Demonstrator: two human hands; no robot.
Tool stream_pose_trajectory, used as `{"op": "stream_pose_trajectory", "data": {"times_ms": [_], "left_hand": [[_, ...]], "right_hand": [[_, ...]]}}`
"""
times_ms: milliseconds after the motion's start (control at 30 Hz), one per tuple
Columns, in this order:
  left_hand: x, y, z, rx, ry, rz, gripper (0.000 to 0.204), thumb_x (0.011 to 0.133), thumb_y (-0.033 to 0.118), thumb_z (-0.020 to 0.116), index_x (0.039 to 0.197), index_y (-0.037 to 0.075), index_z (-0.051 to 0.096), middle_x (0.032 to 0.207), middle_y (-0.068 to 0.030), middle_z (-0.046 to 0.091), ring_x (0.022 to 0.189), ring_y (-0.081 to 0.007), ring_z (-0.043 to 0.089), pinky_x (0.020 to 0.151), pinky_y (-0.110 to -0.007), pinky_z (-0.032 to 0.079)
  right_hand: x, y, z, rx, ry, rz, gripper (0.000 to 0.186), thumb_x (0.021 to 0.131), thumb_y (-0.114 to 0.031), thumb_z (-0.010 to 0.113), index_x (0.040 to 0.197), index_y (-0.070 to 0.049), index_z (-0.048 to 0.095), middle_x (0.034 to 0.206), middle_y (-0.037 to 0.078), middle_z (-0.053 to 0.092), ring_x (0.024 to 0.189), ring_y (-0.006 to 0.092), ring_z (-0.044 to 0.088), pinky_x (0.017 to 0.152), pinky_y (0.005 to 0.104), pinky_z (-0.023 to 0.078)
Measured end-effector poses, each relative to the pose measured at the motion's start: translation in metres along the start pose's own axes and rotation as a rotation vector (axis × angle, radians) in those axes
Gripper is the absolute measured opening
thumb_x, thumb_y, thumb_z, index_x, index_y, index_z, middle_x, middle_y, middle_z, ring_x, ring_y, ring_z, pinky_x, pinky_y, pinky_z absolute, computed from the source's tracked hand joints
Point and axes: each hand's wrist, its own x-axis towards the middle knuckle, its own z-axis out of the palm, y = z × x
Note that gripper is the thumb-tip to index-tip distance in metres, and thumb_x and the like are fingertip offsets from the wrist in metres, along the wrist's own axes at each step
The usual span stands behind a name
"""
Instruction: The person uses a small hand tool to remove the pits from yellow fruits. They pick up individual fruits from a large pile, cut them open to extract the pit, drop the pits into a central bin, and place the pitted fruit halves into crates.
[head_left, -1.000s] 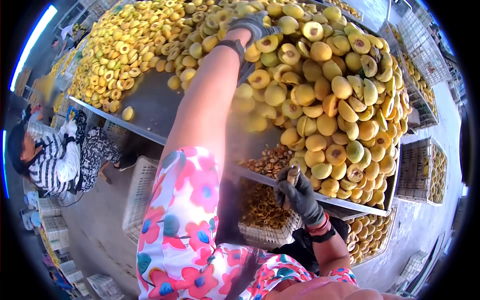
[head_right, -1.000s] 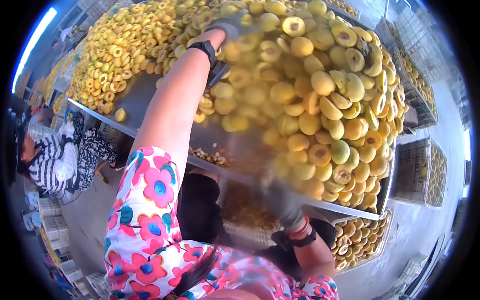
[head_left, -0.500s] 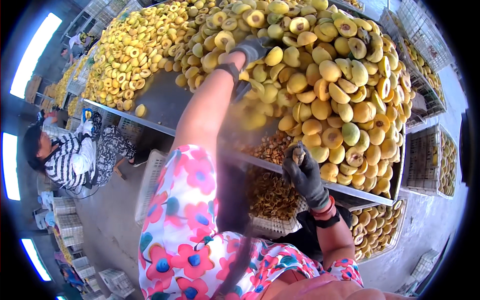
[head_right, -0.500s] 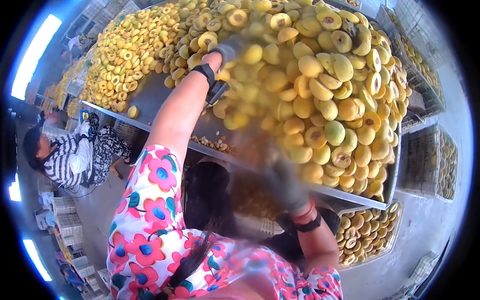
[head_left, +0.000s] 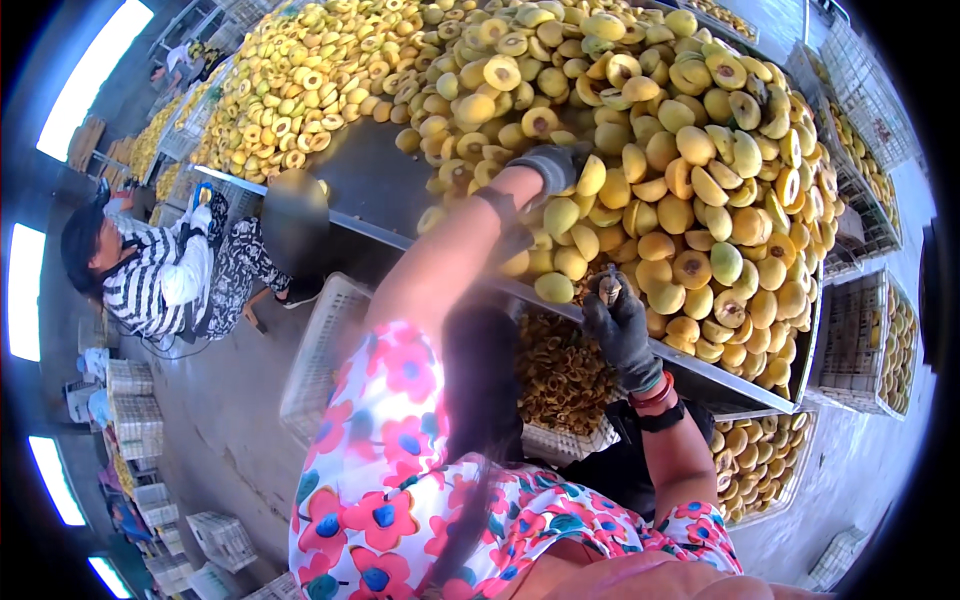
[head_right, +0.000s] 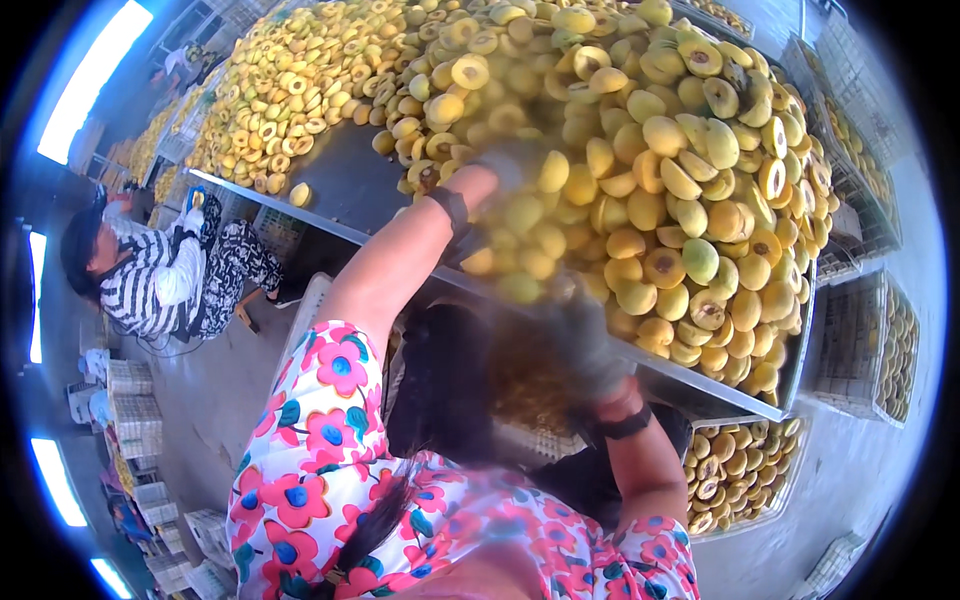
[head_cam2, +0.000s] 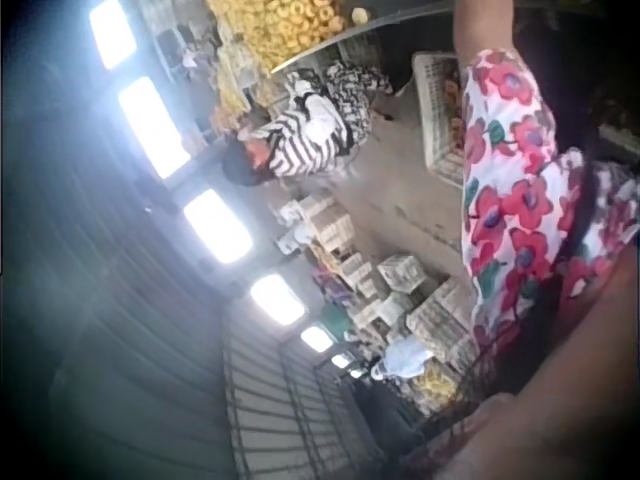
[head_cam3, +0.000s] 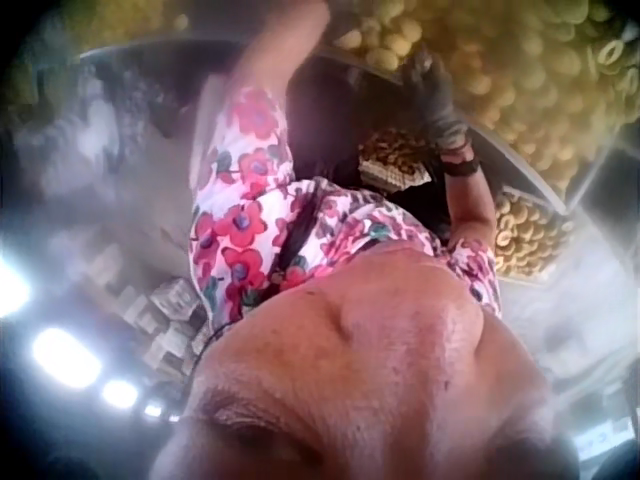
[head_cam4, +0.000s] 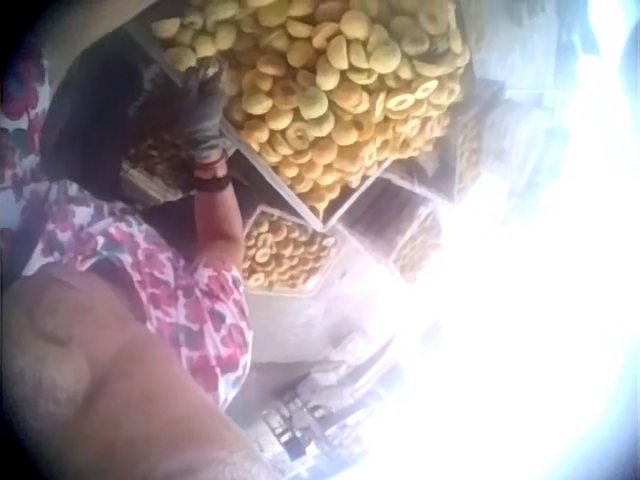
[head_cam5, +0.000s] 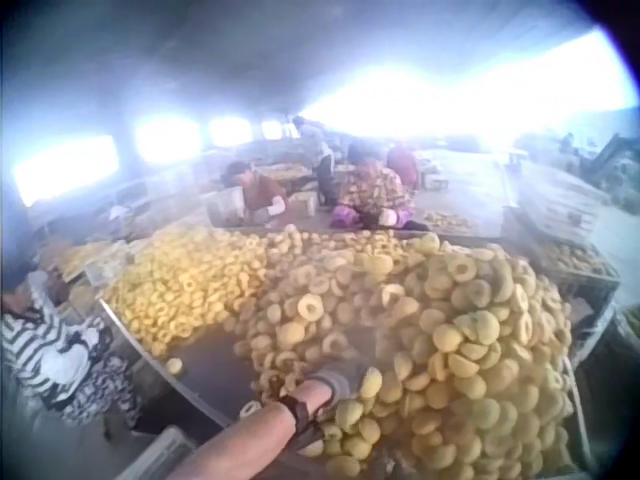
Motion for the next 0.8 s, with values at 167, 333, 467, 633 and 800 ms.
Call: {"op": "stream_pose_trajectory", "data": {"times_ms": [167, 333, 467, 633, 800], "left_hand": [[0.001, -0.033, -0.022, -0.177, 0.405, -0.072, 0.053, 0.08, 0.056, 0.047, 0.113, 0.015, 0.056, 0.106, -0.0124, 0.062, 0.098, -0.0296, 0.058, 0.087, -0.039, 0.043], [0.002, -0.172, -0.042, -0.136, 0.727, -0.454, 0.06, 0.079, 0.057, 0.047, 0.118, 0.012, 0.053, 0.118, -0.015, 0.055, 0.112, -0.0287, 0.05, 0.094, -0.039, 0.038], [0.008, -0.304, -0.011, -0.502, 0.576, -0.78, 0.076, 0.078, 0.062, 0.044, 0.134, 0.011, 0.036, 0.136, -0.0188, 0.037, 0.119, -0.0311, 0.045, 0.099, -0.038, 0.035], [0.022, -0.358, 0.024, -0.711, 0.668, -0.406, 0.072, 0.084, 0.058, 0.041, 0.136, 0.009, 0.033, 0.139, -0.0117, 0.036, 0.125, -0.0213, 0.038, 0.101, -0.031, 0.03], [0.063, -0.298, -0.001, -0.915, 0.46, -0.314, 0.068, 0.087, 0.056, 0.04, 0.134, 0.007, 0.036, 0.139, -0.0102, 0.036, 0.127, -0.0209, 0.035, 0.103, -0.03, 0.027]], "right_hand": [[0.003, 0.006, -0.004, 0.107, 0.038, 0.102, 0.015, 0.088, -0.011, 0.052, 0.1, -0.004, 0.048, 0.072, 0.0, 0.052, 0.056, 0.007, 0.049, 0.052, 0.0204, 0.041], [0.003, 0.018, -0.003, -0.082, -0.004, 0.143, 0.014, 0.086, -0.009, 0.052, 0.099, -0.004, 0.047, 0.067, 0.0, 0.05, 0.052, 0.0073, 0.048, 0.05, 0.0201, 0.04], [-0.004, 0.014, -0.009, -0.393, -0.1, 0.06, 0.007, 0.086, -0.006, 0.05, 0.091, -0.003, 0.047, 0.065, 0.0, 0.05, 0.053, 0.0074, 0.049, 0.049, 0.02, 0.039], [-0.015, 0.014, -0.007, 0.251, -0.017, 0.295, 0.005, 0.084, -0.004, 0.051, 0.086, -0.003, 0.047, 0.071, 0.003, 0.051, 0.055, 0.0081, 0.05, 0.052, 0.0207, 0.042], [-0.012, -0.001, -0.014, 0.303, 0.004, 0.275, 0.01, 0.082, -0.002, 0.051, 0.092, -0.002, 0.047, 0.074, 0.003, 0.051, 0.059, 0.0088, 0.051, 0.054, 0.0218, 0.044]]}}
